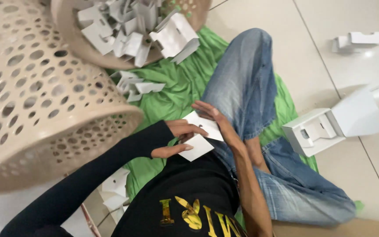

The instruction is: The person sits cross-legged on the floor and repeatedly assembles small white product boxes. They pick up a folded box insert, place a printed card inside, close the box, and set it aside. The process is repeated continuously with materials from nearby baskets and a large cardboard box.

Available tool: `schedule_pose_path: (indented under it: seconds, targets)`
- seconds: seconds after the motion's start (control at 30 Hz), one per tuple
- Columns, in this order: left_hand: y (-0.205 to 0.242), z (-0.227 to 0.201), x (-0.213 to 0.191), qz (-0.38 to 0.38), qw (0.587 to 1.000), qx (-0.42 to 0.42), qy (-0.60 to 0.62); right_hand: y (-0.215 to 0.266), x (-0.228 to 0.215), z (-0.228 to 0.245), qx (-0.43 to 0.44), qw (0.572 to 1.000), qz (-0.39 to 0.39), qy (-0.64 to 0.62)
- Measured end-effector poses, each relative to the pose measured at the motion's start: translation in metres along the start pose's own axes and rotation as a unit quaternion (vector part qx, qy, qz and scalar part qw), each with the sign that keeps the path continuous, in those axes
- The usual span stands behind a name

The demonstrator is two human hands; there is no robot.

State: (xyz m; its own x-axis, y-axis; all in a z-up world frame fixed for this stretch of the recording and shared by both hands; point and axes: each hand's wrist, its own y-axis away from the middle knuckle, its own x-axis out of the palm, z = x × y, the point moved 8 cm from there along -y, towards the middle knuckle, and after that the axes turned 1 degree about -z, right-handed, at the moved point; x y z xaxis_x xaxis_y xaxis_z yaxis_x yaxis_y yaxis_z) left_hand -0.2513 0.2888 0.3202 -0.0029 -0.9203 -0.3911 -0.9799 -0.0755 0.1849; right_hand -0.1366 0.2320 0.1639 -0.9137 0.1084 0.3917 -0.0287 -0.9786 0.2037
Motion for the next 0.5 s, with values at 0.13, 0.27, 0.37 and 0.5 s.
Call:
schedule_pose_path:
  seconds: [0.13, 0.27, 0.37, 0.5]
  targets:
    - [-0.076, -0.023, 0.003, 0.095, 0.977, 0.172, 0.08, 0.079, -0.098, -0.049, 0.121, 0.967, -0.203, -0.093]
    - [-0.137, -0.018, 0.04, 0.208, 0.953, 0.218, 0.029, 0.144, -0.124, -0.014, 0.039, 0.955, -0.251, -0.154]
    - [-0.171, 0.007, 0.073, 0.242, 0.937, 0.253, 0.011, 0.174, -0.142, 0.003, -0.026, 0.948, -0.296, -0.113]
    - [-0.219, 0.0, 0.078, 0.012, 0.967, 0.234, 0.101, 0.232, -0.182, -0.051, -0.021, 0.88, -0.461, -0.111]
